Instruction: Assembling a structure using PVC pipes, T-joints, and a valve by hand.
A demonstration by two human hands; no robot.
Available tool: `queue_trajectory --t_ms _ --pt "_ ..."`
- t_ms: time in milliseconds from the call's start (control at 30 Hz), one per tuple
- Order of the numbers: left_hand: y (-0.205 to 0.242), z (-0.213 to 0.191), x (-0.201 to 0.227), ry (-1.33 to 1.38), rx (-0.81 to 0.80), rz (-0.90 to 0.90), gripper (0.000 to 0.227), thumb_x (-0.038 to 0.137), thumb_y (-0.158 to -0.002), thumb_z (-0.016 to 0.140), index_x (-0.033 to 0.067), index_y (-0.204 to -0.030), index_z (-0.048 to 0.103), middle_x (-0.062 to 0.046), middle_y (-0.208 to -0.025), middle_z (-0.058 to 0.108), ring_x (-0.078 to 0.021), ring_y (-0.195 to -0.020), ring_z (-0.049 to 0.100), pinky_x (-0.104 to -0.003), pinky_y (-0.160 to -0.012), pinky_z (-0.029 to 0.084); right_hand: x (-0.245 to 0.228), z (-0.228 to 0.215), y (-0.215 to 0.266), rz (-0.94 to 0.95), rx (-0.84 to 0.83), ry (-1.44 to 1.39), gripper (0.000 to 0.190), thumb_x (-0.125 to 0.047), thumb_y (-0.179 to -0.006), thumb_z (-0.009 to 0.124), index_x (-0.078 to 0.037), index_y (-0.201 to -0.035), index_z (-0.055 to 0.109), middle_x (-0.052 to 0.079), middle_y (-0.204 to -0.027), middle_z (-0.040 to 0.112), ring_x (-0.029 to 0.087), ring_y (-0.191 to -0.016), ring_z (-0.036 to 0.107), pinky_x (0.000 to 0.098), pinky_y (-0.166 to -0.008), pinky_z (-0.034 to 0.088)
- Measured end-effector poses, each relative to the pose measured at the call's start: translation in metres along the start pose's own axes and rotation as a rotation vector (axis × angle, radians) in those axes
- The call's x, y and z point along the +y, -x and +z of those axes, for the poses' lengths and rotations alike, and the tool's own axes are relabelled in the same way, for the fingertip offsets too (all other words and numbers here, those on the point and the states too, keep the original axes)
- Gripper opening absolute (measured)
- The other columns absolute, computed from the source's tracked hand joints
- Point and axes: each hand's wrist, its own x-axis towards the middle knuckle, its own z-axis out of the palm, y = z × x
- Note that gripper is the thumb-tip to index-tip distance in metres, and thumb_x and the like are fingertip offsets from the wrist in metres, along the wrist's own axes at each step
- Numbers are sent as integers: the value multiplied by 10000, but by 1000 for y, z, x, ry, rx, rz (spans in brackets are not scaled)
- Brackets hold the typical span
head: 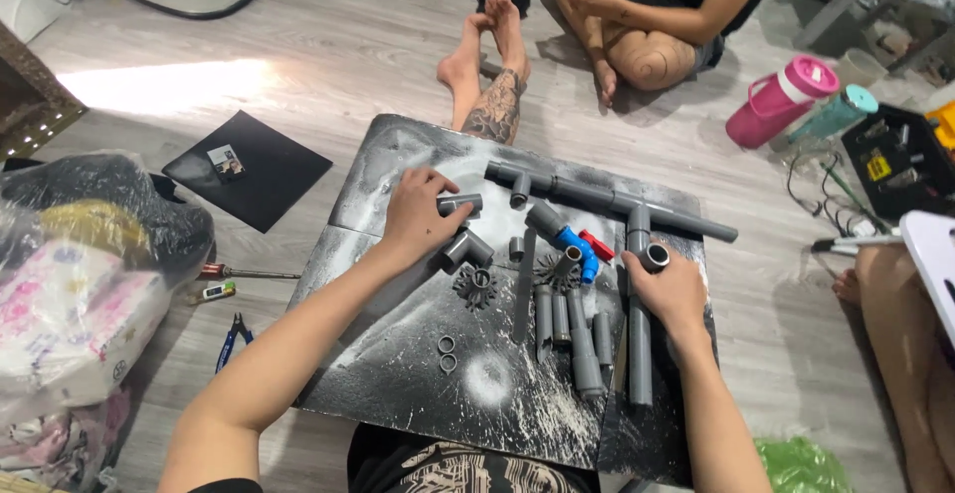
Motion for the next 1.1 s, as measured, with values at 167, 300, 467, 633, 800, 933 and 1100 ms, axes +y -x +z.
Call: queue_trajectory --t_ms 167,300,467,633,800,933,1100 --pt "-5 12 -5 -64 194 543 235 380 -798 791 182 -875 692 -2 -962 574 -243 -1072 536 -406 -913 438 4 5 -1 -38 41 -43 585 -486 -852 762 -106 -1296 733 271 -1000 750 491 -1051 688 563 -908 546" --pt "3 0 4 -114 -35 813 238 426 -721 723 204 -808 716 0 -1016 636 -243 -1158 528 -422 -1018 403 11 9 -3 -59 55 -49 584 -477 -858 771 -94 -1297 732 275 -982 747 496 -1039 689 570 -894 548" --pt "5 -8 10 -27 -184 737 250 434 -772 730 193 -836 716 -10 -1012 649 -235 -1181 523 -440 -1075 356 10 7 -3 -70 50 -44 559 -468 -854 771 -110 -1282 738 267 -969 748 495 -1032 687 568 -884 547" --pt "2 -2 7 234 -192 590 241 366 -842 808 173 -916 683 -6 -922 701 -219 -1097 606 -411 -1031 431 14 10 -4 -95 71 -42 539 -459 -861 776 -115 -1275 742 257 -934 749 490 -990 700 554 -852 554" --pt "-4 4 6 824 -89 133 336 202 -901 821 197 -1190 649 -61 -985 730 -195 -835 744 -323 -724 635 -6 -8 8 -105 91 -72 559 -409 -896 756 -61 -1332 722 263 -950 750 464 -984 716 524 -858 547" --pt "-13 5 -9 786 55 2 289 198 -906 801 214 -1182 717 -88 -1000 752 -221 -856 747 -361 -747 625 7 -2 5 -177 134 -102 564 -407 -866 773 -84 -1327 724 258 -991 746 474 -1013 697 531 -870 536" --pt "-17 -1 -11 887 81 6 295 147 -913 761 128 -1205 720 -101 -827 735 -153 -617 715 -293 -594 627 4 -7 11 -316 193 -197 572 -376 -886 778 -31 -1339 718 268 -996 738 465 -991 703 511 -856 532"
